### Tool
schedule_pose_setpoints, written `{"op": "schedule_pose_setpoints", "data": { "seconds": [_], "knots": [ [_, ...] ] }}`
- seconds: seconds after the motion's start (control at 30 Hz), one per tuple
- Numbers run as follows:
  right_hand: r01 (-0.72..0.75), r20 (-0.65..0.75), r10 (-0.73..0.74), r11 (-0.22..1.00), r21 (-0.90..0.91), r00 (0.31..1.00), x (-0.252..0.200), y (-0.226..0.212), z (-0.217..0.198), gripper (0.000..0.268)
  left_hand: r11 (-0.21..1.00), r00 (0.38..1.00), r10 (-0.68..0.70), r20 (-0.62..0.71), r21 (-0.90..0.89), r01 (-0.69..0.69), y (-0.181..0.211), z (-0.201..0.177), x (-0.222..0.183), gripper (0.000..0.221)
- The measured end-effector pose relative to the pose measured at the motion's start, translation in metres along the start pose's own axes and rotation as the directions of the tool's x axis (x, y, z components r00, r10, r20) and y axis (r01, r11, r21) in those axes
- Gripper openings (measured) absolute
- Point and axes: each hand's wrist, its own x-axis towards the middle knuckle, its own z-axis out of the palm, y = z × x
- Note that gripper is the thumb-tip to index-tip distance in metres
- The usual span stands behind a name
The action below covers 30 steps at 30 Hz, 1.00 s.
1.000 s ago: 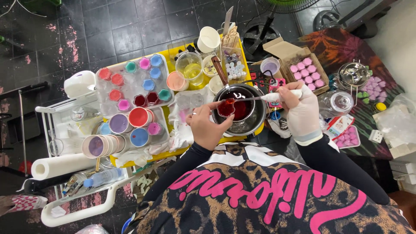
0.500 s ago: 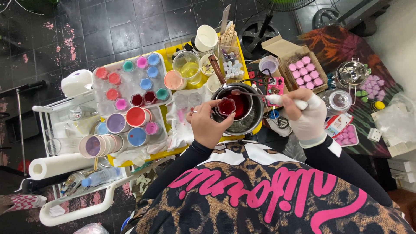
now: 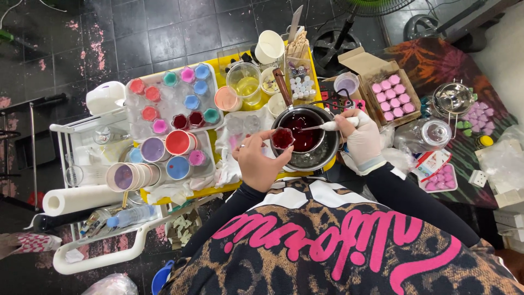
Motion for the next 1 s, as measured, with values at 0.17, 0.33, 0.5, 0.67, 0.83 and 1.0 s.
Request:
{"op": "schedule_pose_setpoints", "data": {
  "seconds": [0.17,0.33,0.5,0.67,0.83,1.0],
  "knots": [
    [-0.01,-0.036,0.014,0.994,0.107,0.999,0.004,0.001,-0.005,0.011,1.0,0.999,0.031,-0.013,0.005,-0.031,-0.003,-0.002,-0.003,0.046],
    [-0.02,-0.094,0.039,0.982,0.188,0.995,0.004,-0.022,-0.01,0.01,0.997,0.998,0.063,-0.022,-0.046,-0.064,-0.006,0.004,-0.004,0.047],
    [0.043,-0.057,-0.026,0.942,0.332,0.998,-0.008,-0.046,-0.017,0.009,0.995,0.996,0.092,-0.005,-0.035,-0.092,-0.005,0.012,0.001,0.045],
    [0.047,-0.052,-0.035,0.969,0.243,0.998,-0.032,-0.074,-0.008,0.009,0.997,0.996,0.079,0.043,-0.006,-0.079,-0.002,0.017,0.008,0.048],
    [0.11,-0.039,-0.112,0.993,-0.04,0.993,-0.046,-0.072,-0.009,0.006,0.995,0.994,0.095,0.054,0.008,-0.096,0.0,0.021,0.012,0.049],
    [0.524,0.225,-0.473,0.775,-0.353,0.852,-0.052,-0.074,-0.018,0.007,0.995,0.994,0.096,0.042,0.009,-0.097,0.0,0.022,0.014,0.049]
  ]
}}
